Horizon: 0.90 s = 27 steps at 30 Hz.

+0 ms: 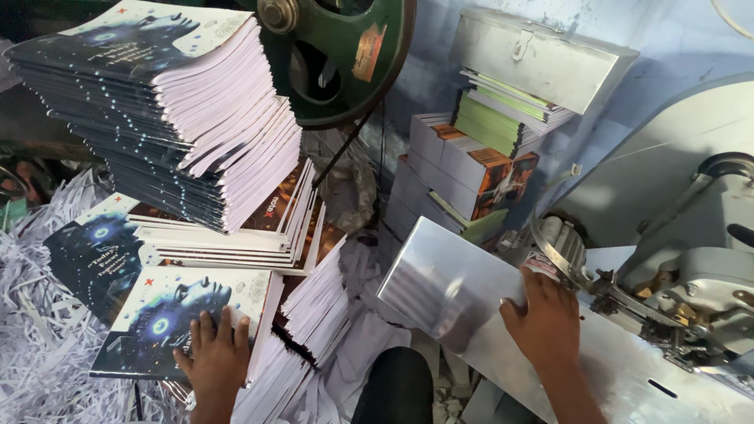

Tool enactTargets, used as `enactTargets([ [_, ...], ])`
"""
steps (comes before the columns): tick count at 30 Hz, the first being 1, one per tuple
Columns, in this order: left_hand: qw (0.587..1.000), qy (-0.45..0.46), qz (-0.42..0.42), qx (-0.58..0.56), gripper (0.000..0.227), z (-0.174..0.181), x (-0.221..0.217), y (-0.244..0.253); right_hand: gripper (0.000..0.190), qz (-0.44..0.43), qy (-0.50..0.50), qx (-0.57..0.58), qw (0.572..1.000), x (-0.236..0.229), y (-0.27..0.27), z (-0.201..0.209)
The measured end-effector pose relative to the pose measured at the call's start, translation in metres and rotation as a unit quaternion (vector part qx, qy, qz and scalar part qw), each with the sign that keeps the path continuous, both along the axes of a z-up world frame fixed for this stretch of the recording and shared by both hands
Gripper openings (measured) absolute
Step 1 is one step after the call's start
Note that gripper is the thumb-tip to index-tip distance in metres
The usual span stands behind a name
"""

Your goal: The person repeatedly picks up a book from a stack, places it into a binding machine, operates the machine to stitch the spine, and then removes the finished book to place it on a separate stack. This cycle is performed multiple times throughout the video.

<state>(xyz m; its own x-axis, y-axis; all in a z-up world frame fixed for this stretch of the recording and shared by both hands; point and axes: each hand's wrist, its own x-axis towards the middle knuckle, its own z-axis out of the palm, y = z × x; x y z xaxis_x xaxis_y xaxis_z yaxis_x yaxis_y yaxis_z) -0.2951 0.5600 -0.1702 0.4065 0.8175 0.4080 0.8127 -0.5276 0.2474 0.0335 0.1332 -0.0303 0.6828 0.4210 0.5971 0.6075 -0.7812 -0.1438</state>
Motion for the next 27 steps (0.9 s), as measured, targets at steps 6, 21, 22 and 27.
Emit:
enactTargets([
  [6,0.997,-0.009,0.000,0.079,0.057,-0.009,0.003,-0.011,0.071,-0.020,0.007,-0.009,1.000,-0.001,0.004,-0.002],
  [21,0.997,0.044,0.009,0.055,0.053,0.018,0.018,-0.071,0.043,0.325,0.331,0.182,0.867,-0.104,0.135,-0.064],
  [22,0.998,0.042,0.002,0.048,0.053,0.022,0.018,-0.075,0.046,0.338,0.439,0.205,0.807,-0.112,0.152,-0.076],
  [27,0.999,0.028,-0.033,0.032,0.050,0.035,0.014,-0.087,0.047,0.350,0.609,0.207,0.681,-0.133,0.210,-0.133],
])
